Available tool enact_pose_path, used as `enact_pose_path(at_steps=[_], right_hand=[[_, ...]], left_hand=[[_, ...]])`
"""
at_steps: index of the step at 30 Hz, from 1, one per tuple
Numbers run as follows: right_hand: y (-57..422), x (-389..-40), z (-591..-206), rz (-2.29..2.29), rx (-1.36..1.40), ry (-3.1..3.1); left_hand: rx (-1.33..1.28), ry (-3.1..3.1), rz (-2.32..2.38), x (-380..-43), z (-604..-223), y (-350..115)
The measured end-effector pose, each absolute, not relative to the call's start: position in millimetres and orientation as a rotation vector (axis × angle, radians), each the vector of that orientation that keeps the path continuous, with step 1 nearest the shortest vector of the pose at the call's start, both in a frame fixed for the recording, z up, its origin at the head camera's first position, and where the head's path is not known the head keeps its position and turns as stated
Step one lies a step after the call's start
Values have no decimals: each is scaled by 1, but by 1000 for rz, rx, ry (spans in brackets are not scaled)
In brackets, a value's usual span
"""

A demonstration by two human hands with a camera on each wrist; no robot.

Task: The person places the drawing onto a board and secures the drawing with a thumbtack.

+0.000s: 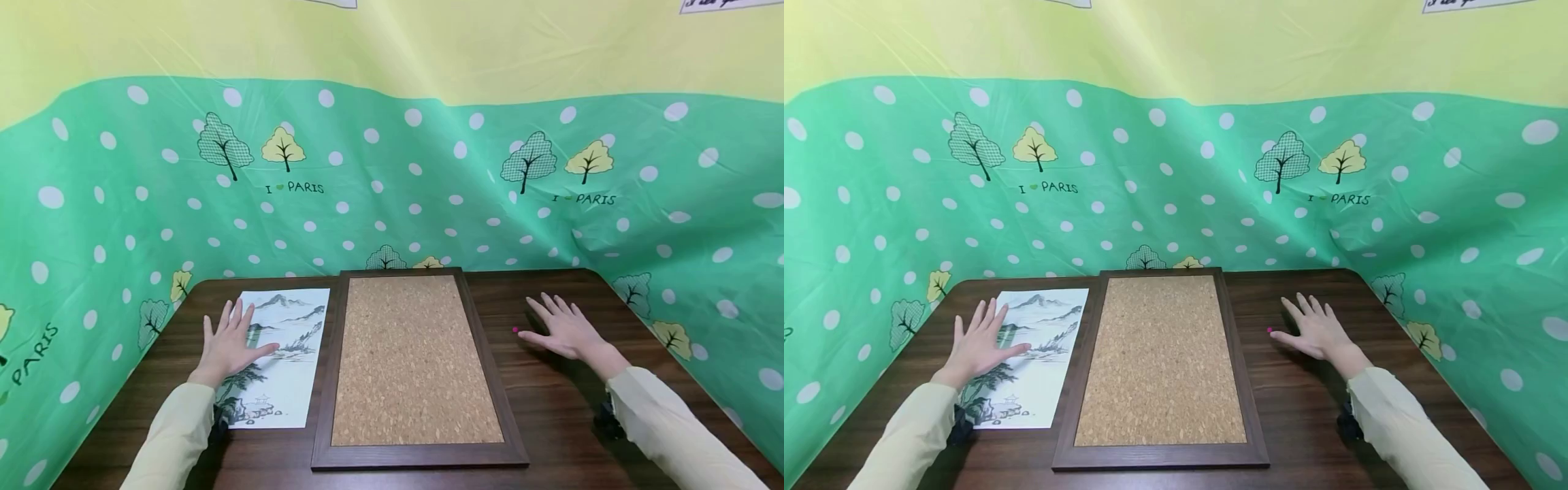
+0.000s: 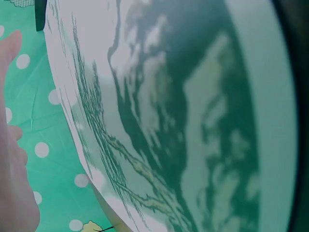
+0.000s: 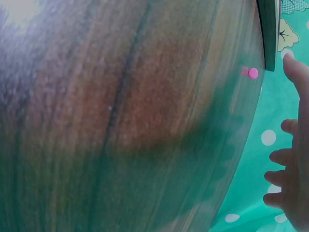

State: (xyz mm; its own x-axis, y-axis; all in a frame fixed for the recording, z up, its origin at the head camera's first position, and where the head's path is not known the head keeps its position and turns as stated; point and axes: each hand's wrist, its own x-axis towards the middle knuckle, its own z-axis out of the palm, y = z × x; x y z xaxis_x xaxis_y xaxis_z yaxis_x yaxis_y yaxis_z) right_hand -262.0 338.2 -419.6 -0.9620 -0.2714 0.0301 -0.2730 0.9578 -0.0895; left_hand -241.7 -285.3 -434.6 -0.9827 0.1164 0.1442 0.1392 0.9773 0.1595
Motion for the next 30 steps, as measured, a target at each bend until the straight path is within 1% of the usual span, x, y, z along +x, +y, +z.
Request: enact_pose_path(at_steps=[8, 21, 30], right_hand=[[341, -263, -418, 162, 487, -3054], [343, -263, -419, 290, 496, -2989], [337, -265, -420, 515, 487, -2989]], left_hand=[[-194, -2996, -300, -240, -431, -291], [-198, -2995, -420, -237, -428, -303], [-67, -3042, -564, -234, -431, -312]])
